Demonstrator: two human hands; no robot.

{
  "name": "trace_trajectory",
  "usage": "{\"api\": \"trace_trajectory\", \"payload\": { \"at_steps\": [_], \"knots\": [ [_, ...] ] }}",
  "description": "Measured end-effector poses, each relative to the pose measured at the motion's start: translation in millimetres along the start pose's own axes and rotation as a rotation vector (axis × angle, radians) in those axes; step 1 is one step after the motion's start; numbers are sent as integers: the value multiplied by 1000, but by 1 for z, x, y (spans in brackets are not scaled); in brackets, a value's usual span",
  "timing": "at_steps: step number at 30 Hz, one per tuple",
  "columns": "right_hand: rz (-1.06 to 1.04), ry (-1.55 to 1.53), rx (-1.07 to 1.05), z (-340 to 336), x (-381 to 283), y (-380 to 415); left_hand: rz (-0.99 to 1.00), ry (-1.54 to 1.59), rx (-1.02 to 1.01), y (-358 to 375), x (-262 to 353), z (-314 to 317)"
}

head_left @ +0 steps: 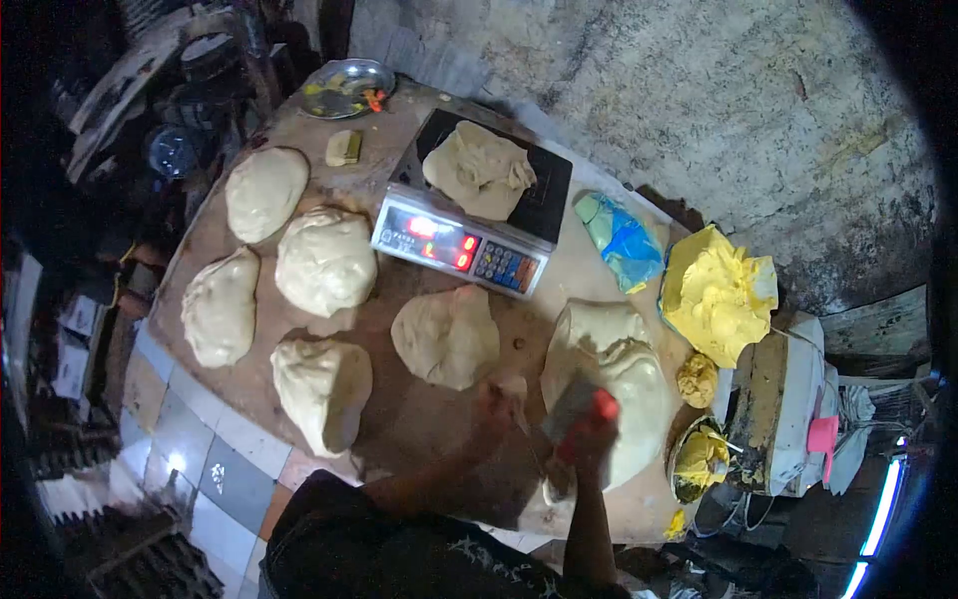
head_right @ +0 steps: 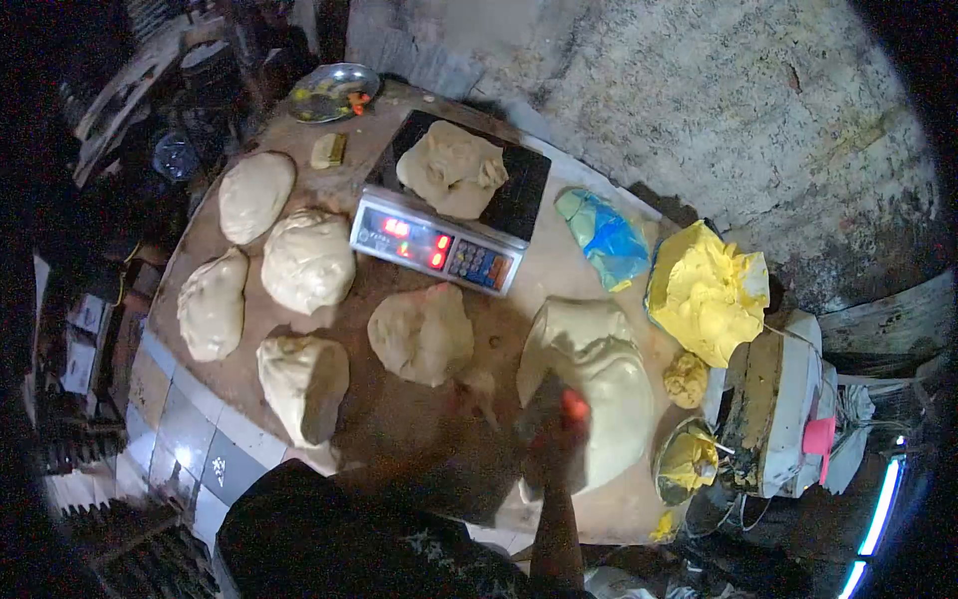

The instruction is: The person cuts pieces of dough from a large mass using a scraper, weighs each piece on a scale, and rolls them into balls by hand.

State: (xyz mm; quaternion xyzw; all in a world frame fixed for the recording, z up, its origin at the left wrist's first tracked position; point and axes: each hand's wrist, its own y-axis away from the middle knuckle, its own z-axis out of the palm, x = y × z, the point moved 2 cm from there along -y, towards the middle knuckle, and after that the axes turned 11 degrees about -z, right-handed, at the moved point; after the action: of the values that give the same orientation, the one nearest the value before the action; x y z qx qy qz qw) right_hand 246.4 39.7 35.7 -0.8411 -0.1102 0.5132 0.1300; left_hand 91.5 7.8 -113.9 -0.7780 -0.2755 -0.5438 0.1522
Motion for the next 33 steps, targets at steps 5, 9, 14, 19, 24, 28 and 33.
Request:
{"api": "trace_trajectory", "payload": {
  "at_steps": [5,9,14,19,24,28,33],
  "knots": [
    [219,255,349,-53,-50,-22,101,947,147,-205,226,-153],
    [328,53,397,-85,-18,18,421,-192,333,-321,249,-131],
    [147,229,617,-82,-31,22,503,-424,335,-302,232,-127],
    [232,22,764,-109,-39,18,384,626,188,-187,255,-195],
    [382,-114,635,-132,-34,46,-27,227,-548,-16,82,-91],
    [344,-268,708,-188,-12,93,-29,2,-692,113,76,-87],
    [487,-387,582,-284,88,164,495,-478,-466,183,29,-5]
  ]
}}
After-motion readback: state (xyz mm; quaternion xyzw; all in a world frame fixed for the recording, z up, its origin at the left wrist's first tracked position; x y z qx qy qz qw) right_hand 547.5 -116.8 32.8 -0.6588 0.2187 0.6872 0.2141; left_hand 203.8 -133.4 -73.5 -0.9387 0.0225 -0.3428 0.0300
